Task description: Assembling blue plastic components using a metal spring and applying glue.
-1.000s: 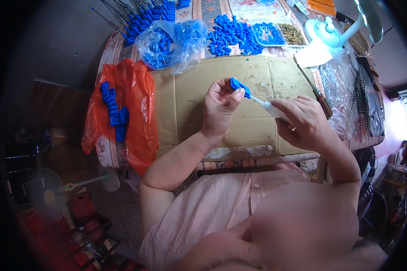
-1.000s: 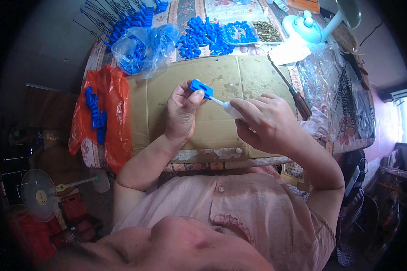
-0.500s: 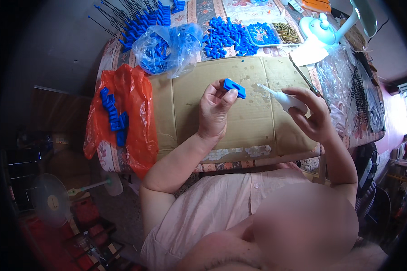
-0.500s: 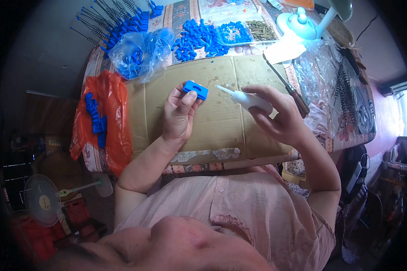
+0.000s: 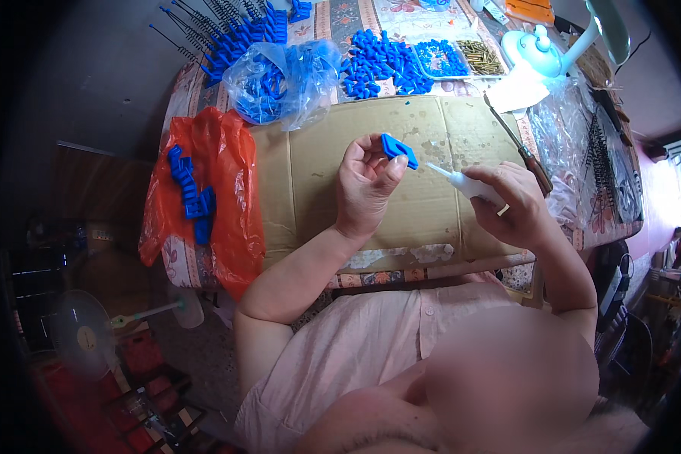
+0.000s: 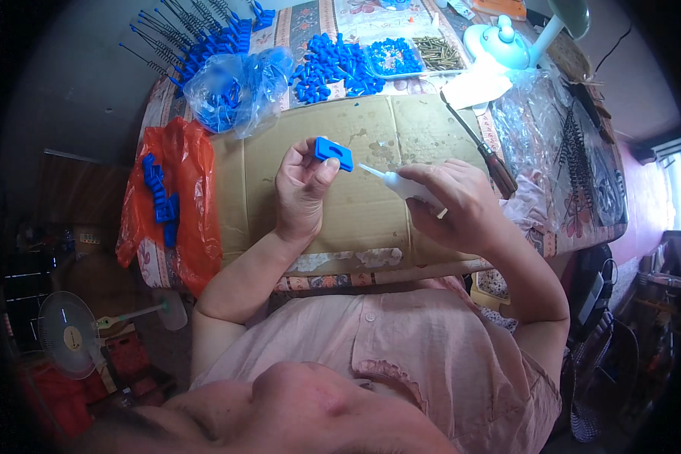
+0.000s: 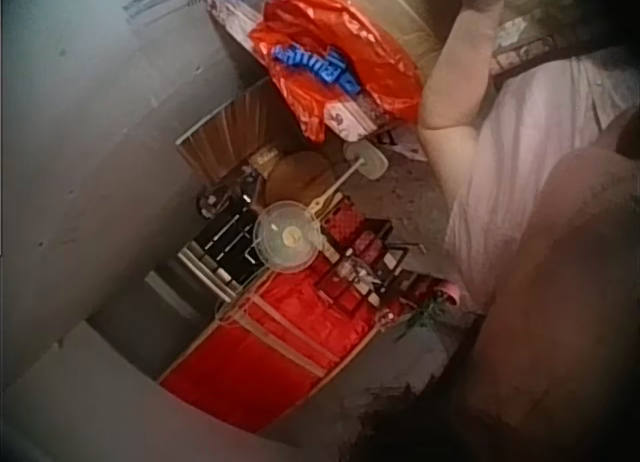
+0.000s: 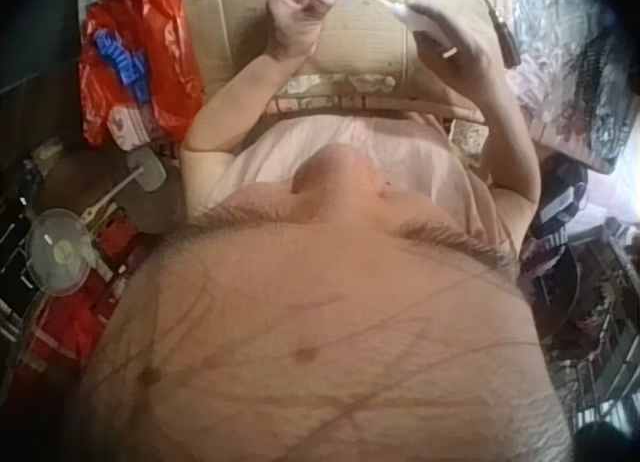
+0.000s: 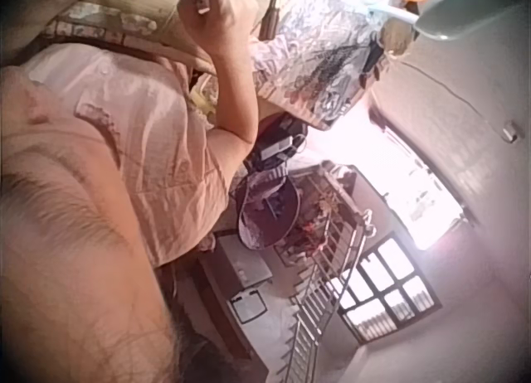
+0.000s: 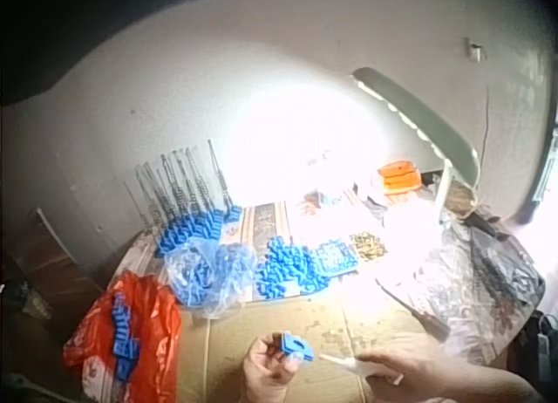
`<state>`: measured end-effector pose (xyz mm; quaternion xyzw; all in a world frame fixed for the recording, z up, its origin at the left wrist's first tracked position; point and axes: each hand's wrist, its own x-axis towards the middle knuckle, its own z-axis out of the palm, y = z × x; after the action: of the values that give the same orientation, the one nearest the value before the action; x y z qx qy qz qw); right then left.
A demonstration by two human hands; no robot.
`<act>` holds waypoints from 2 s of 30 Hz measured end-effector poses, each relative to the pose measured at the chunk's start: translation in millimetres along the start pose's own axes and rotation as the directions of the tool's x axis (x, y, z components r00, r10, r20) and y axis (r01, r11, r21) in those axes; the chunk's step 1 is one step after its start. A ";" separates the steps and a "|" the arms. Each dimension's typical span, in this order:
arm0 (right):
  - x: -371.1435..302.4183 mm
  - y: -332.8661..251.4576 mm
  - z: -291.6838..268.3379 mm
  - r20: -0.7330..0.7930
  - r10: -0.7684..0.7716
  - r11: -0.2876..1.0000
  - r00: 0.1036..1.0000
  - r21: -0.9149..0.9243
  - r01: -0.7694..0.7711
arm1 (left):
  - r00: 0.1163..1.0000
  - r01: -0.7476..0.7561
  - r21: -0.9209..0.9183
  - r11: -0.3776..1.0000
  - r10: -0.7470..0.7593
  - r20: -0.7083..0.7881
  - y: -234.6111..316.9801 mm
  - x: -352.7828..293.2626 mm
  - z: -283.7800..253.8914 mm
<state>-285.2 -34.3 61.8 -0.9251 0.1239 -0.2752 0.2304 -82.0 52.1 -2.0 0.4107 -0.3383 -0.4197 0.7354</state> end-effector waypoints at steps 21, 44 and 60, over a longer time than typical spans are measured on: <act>3.1 -5.1 3.4 0.027 -0.049 0.998 0.998 -0.050 0.050 | 0.999 0.040 0.049 0.998 -0.040 -0.001 3.2 -2.1 1.8; 10.8 -13.3 6.5 0.061 -0.060 0.985 0.996 -0.159 0.069 | 0.999 0.054 -0.001 0.999 -0.054 -0.006 -1.1 0.0 -0.9; 9.4 -13.4 7.2 0.089 -0.025 0.989 0.996 -0.141 0.037 | 0.998 0.069 -0.025 0.997 -0.069 0.003 -2.6 -0.2 -1.0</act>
<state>-272.1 -23.5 67.4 -0.9521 0.1187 -0.2288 0.1645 -82.1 51.8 -4.8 0.4124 -0.3193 -0.4495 0.7252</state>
